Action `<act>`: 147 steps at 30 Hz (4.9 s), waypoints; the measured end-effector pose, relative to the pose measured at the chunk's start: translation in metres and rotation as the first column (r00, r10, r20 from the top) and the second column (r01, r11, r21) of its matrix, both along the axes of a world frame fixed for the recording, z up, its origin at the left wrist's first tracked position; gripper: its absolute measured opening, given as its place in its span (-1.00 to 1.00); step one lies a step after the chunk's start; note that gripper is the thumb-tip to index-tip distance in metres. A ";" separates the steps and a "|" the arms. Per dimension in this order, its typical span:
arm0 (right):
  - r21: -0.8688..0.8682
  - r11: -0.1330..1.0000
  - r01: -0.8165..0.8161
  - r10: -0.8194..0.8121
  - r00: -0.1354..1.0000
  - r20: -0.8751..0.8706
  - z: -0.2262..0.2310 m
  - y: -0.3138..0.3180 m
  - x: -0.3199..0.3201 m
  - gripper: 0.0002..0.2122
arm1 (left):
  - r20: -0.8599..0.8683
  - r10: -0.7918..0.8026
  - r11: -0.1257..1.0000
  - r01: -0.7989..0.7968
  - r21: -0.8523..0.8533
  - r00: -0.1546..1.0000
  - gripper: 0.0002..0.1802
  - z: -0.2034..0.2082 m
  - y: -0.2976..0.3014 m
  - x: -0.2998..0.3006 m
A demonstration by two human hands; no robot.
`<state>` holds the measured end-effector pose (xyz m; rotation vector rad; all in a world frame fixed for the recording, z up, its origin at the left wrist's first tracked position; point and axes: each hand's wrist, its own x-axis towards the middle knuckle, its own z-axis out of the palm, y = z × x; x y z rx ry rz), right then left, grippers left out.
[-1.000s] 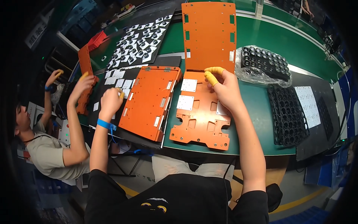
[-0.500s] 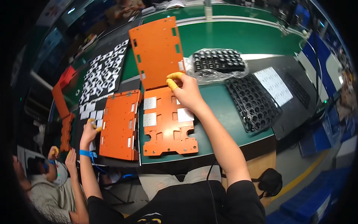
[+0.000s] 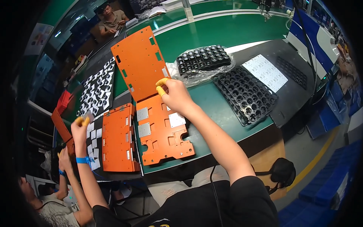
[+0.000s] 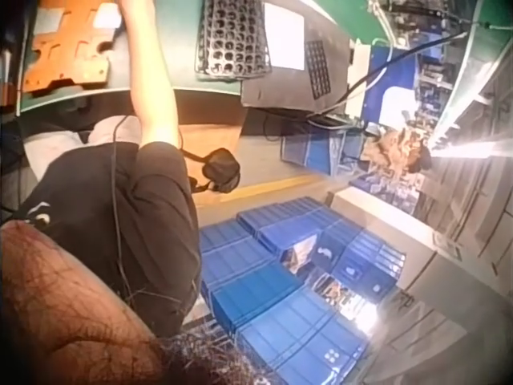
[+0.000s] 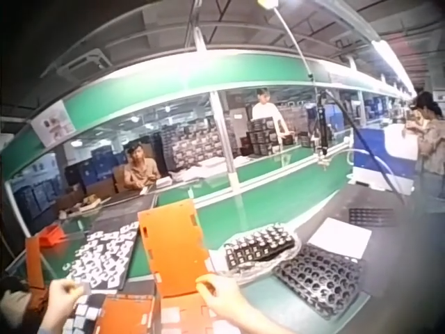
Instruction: Assembling small LED chips and precision components onto orange base plates at a factory assembly line.
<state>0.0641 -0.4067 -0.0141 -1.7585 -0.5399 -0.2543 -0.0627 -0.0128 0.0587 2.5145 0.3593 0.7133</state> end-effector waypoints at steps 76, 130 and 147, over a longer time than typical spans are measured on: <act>0.368 0.889 -0.273 0.278 0.960 0.042 0.011 0.043 -0.026 -0.74 | 0.407 -0.548 0.616 0.681 -0.395 0.731 -0.57 -0.050 -0.190 0.061; 0.531 0.784 -0.322 0.591 0.648 -0.481 0.026 0.037 -0.028 -0.77 | 0.513 -0.629 0.770 0.562 0.303 0.585 -0.63 -0.040 -0.174 0.067; 0.322 0.945 0.049 0.139 0.835 -0.532 0.020 -0.056 -0.088 -0.88 | 0.523 -0.457 0.883 0.435 0.173 0.719 -0.74 -0.054 -0.146 0.079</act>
